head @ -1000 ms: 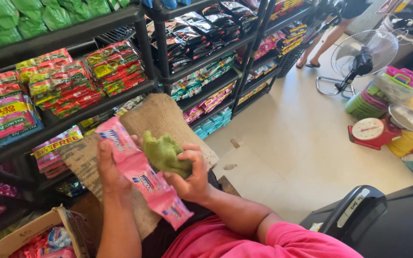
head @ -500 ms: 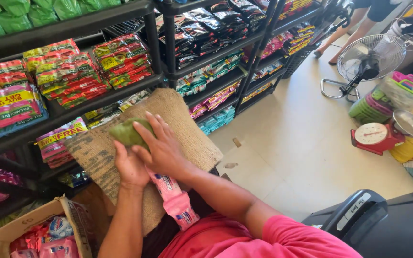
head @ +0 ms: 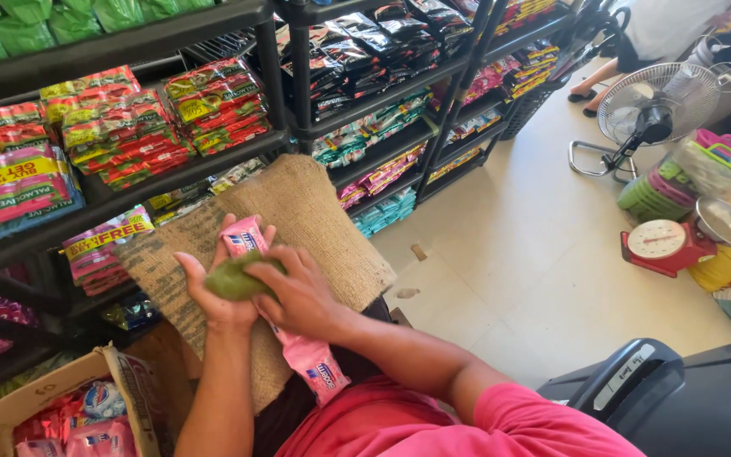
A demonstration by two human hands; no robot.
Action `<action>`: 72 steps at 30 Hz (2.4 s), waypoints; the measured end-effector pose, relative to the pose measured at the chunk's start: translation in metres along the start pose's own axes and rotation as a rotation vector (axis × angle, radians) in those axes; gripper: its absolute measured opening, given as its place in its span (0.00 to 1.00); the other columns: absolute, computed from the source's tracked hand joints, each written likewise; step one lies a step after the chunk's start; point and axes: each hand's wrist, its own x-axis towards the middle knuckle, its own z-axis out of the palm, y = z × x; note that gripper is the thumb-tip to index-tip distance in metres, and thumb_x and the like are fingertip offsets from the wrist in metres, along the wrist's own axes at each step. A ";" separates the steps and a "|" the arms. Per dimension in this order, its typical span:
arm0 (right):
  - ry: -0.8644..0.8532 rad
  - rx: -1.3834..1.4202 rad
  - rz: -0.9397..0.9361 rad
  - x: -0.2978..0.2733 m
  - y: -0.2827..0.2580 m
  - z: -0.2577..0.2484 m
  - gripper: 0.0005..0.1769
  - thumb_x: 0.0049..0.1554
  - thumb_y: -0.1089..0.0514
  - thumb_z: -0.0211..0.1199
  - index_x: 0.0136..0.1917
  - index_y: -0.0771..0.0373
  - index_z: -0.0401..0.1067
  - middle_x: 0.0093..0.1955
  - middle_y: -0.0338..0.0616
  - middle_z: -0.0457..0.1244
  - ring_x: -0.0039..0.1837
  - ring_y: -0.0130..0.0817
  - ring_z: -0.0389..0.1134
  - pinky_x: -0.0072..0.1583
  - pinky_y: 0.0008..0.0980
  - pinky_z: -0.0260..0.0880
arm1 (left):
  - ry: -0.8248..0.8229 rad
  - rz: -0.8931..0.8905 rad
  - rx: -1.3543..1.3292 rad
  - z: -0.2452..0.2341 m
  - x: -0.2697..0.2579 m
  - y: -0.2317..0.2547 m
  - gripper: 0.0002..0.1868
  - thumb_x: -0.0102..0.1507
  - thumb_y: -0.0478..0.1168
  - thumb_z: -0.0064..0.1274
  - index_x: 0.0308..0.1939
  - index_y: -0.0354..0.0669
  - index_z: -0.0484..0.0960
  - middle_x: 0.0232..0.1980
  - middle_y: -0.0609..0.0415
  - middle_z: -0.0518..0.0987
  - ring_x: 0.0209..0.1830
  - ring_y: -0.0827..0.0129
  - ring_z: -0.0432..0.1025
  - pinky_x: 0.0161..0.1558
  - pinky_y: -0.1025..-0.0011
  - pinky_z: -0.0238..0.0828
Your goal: Wiping down individually packaged soap bars with a cloth before stocking.
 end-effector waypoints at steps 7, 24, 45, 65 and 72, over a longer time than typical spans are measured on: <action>-0.031 -0.006 0.140 0.064 0.016 0.015 0.27 0.59 0.46 0.62 0.72 0.40 0.65 0.68 0.54 0.57 0.68 0.60 0.62 0.65 0.51 0.67 | 0.027 -0.049 -0.094 -0.079 0.031 -0.013 0.38 0.59 0.79 0.45 0.50 0.53 0.83 0.41 0.51 0.87 0.44 0.58 0.82 0.54 0.58 0.77; -0.004 0.047 0.002 -0.017 0.012 0.004 0.26 0.49 0.53 0.74 0.61 0.51 0.77 0.54 0.46 0.62 0.55 0.52 0.69 0.55 0.45 0.72 | -0.173 0.038 -0.148 -0.040 0.020 -0.017 0.56 0.60 0.84 0.42 0.76 0.45 0.69 0.73 0.36 0.70 0.71 0.39 0.67 0.67 0.43 0.68; -0.046 0.740 0.615 0.004 0.025 0.028 0.25 0.39 0.61 0.83 0.47 0.55 0.74 0.38 0.46 0.64 0.34 0.37 0.71 0.35 0.31 0.68 | -0.065 0.142 0.125 -0.031 0.013 -0.013 0.51 0.65 0.79 0.35 0.76 0.45 0.66 0.51 0.39 0.84 0.35 0.57 0.82 0.24 0.74 0.79; 0.050 0.260 0.078 0.011 -0.019 -0.001 0.26 0.53 0.57 0.72 0.63 0.57 0.70 0.55 0.54 0.63 0.57 0.64 0.69 0.53 0.52 0.72 | 0.044 -0.099 -0.068 0.019 -0.013 -0.004 0.35 0.65 0.63 0.43 0.61 0.37 0.73 0.61 0.43 0.75 0.61 0.49 0.71 0.66 0.48 0.69; 0.177 0.178 0.173 0.071 0.001 0.012 0.24 0.57 0.55 0.67 0.67 0.48 0.72 0.56 0.50 0.61 0.56 0.62 0.71 0.53 0.52 0.75 | -0.047 -0.156 -0.150 -0.034 0.011 -0.010 0.22 0.70 0.60 0.48 0.57 0.52 0.83 0.51 0.55 0.85 0.55 0.60 0.79 0.65 0.56 0.71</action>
